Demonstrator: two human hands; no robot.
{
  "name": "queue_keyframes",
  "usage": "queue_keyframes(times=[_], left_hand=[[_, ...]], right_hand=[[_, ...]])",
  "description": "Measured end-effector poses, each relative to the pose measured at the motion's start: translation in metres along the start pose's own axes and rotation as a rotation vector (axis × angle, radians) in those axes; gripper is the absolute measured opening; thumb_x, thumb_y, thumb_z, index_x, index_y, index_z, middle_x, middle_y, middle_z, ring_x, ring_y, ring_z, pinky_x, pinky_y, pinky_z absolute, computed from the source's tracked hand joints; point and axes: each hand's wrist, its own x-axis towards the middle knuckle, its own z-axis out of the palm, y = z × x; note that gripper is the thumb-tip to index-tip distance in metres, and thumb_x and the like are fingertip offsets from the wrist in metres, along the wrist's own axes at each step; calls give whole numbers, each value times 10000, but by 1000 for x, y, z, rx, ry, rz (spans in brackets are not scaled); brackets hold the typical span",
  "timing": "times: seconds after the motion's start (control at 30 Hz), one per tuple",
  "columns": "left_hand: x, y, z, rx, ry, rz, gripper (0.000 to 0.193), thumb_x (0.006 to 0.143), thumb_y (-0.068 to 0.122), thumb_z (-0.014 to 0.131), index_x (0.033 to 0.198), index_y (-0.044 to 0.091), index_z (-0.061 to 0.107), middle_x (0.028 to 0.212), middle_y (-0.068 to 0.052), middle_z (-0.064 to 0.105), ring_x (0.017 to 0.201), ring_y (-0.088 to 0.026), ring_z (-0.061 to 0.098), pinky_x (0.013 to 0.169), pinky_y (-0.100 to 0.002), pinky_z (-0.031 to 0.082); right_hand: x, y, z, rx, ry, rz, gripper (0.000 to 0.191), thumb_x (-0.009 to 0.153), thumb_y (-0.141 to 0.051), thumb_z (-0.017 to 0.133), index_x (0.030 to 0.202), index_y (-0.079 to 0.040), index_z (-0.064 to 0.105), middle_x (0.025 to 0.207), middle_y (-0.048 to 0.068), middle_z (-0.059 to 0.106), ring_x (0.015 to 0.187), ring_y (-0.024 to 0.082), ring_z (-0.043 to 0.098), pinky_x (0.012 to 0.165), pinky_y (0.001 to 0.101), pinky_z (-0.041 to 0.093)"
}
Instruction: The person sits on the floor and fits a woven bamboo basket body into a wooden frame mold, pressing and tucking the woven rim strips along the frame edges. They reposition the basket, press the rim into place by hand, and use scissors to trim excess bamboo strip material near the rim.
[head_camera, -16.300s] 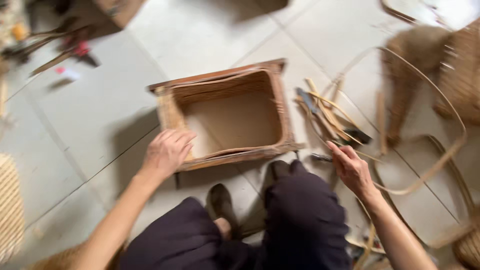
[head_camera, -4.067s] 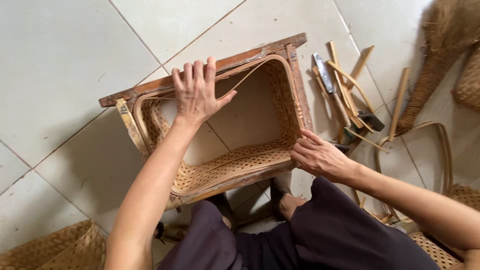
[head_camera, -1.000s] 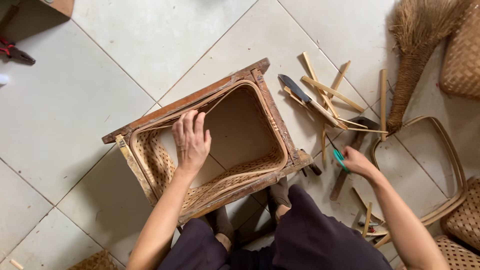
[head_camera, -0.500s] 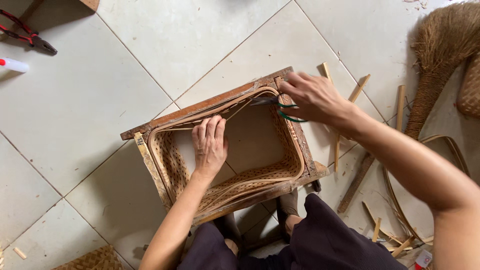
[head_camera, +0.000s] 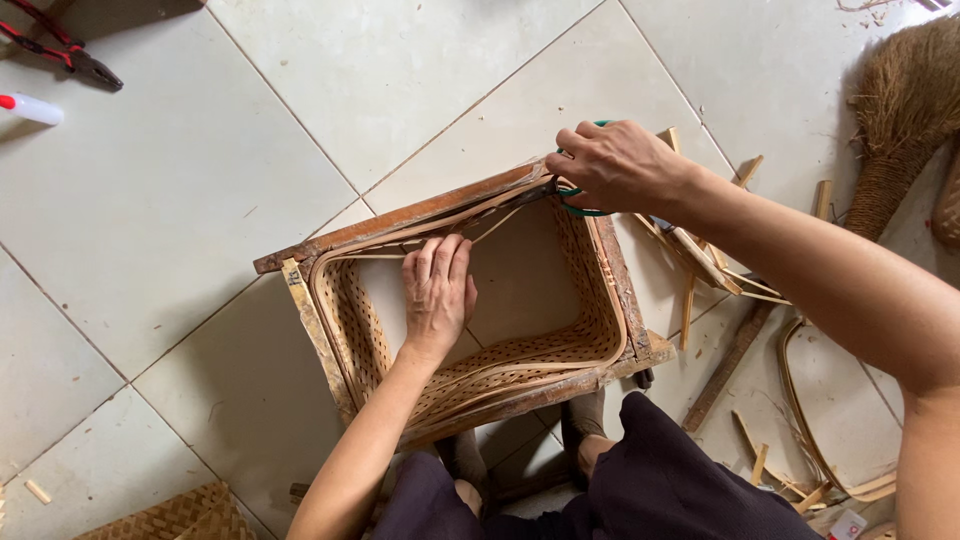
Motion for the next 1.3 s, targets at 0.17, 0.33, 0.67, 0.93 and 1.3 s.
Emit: queue_keyframes(times=[0.17, 0.33, 0.67, 0.93, 1.3], left_hand=[[1, 2, -5, 25, 16, 0, 586, 848, 97, 728, 1405, 57, 552, 1406, -79, 503, 1342, -250, 453, 1185, -456, 355], [1, 3, -11, -17, 0, 1, 596, 832, 99, 730, 1397, 50, 546, 1414, -91, 497, 1344, -265, 445, 1172, -466, 350], [-1, 1, -7, -14, 4, -1, 608, 830, 83, 734, 1406, 61, 539, 1420, -84, 497, 1350, -256, 444, 1178, -462, 351], [1, 2, -8, -24, -3, -11, 594, 823, 71, 725, 1389, 50, 545, 1401, -90, 503, 1349, -263, 451, 1179, -472, 351], [4, 7, -22, -46, -13, -8, 577, 821, 82, 711, 1374, 31, 555, 1404, -95, 501, 1346, -276, 441, 1176, -479, 342]], right_hand=[[15, -10, 17, -68, 66, -38, 577, 818, -533, 756, 1059, -31, 607, 965, 99, 630, 820, 195, 644, 645, 320, 618], [20, 0, 43, -129, 152, -187, 531, 848, -556, 702, 967, -52, 584, 830, 75, 623, 717, 175, 638, 579, 329, 604], [20, 9, 56, -170, 214, -233, 430, 924, -488, 668, 1001, -72, 592, 803, 50, 621, 635, 134, 613, 486, 280, 552], [10, -9, 25, -41, 9, -77, 650, 872, -596, 704, 1125, -2, 618, 955, 135, 665, 672, 172, 631, 519, 302, 583], [32, -25, 33, -270, 215, -148, 406, 981, -476, 655, 1037, -79, 594, 896, 30, 598, 728, 129, 596, 604, 291, 531]])
